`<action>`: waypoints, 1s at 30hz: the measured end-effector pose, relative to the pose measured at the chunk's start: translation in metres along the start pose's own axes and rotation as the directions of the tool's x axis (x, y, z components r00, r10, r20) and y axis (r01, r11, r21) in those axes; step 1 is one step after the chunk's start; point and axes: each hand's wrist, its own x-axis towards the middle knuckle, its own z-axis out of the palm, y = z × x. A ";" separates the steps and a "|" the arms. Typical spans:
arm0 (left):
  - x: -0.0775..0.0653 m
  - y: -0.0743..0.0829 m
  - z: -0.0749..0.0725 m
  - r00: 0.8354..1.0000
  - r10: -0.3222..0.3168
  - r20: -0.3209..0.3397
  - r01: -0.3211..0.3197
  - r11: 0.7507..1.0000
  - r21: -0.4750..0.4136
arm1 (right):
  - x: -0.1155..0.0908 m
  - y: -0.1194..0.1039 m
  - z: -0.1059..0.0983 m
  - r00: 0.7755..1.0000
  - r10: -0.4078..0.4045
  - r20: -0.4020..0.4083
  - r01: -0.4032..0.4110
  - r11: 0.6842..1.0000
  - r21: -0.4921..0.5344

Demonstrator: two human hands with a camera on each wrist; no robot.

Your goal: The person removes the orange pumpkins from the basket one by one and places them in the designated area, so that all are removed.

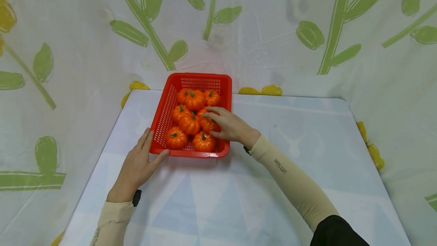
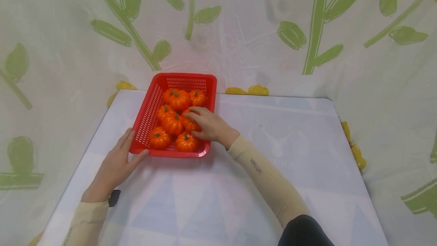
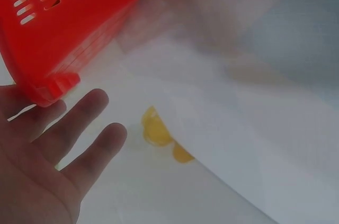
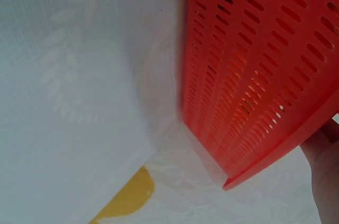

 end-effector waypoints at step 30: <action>0.000 -0.004 0.002 1.000 -0.021 0.017 0.022 0.999 -0.031 | -0.039 0.044 -0.042 0.823 0.232 -0.519 -0.181 0.972 0.147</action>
